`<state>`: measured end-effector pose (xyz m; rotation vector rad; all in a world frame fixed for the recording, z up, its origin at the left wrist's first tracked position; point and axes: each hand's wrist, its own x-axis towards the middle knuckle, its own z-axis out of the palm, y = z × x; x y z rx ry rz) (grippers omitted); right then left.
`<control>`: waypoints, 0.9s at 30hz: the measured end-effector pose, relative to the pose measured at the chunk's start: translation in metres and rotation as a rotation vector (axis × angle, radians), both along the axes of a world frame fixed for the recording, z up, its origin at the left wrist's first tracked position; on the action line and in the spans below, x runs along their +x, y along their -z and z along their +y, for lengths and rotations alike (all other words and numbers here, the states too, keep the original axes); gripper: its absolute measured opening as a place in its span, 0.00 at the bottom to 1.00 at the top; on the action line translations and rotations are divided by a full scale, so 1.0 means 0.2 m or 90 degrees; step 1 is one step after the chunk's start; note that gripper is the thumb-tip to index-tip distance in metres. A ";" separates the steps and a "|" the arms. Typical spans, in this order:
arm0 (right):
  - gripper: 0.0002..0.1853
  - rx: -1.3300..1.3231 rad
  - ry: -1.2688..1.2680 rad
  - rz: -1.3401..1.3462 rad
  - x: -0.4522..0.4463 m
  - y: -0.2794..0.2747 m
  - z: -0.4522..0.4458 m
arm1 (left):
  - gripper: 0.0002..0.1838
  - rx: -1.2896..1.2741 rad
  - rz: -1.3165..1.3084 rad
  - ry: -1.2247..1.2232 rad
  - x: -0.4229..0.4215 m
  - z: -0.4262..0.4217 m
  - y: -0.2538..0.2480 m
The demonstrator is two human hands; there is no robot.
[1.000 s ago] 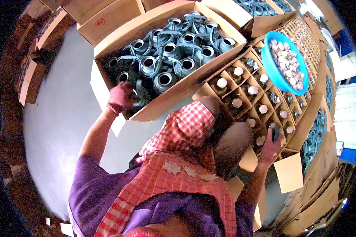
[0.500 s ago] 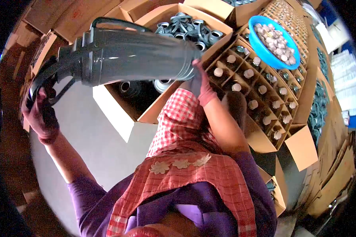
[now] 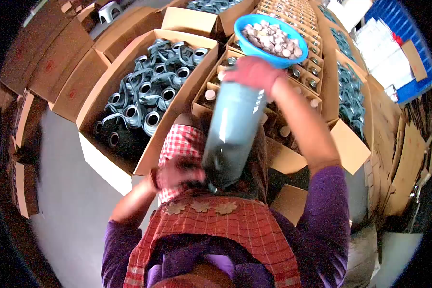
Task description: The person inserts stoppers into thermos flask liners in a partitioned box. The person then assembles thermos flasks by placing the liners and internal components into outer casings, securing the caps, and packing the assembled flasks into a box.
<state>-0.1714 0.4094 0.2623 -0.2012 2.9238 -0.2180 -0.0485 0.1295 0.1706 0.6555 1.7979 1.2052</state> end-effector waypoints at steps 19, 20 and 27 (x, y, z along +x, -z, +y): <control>0.31 -0.851 -0.058 0.292 0.10 0.31 0.19 | 0.39 0.636 0.061 -0.185 -1.09 0.33 0.25; 0.30 -0.808 -0.120 0.340 0.05 0.29 0.15 | 0.37 0.636 -0.047 -0.232 -1.10 0.25 0.38; 0.28 -0.593 -0.110 0.349 -0.07 0.43 0.18 | 0.25 0.370 0.492 -0.213 -0.83 0.22 -0.17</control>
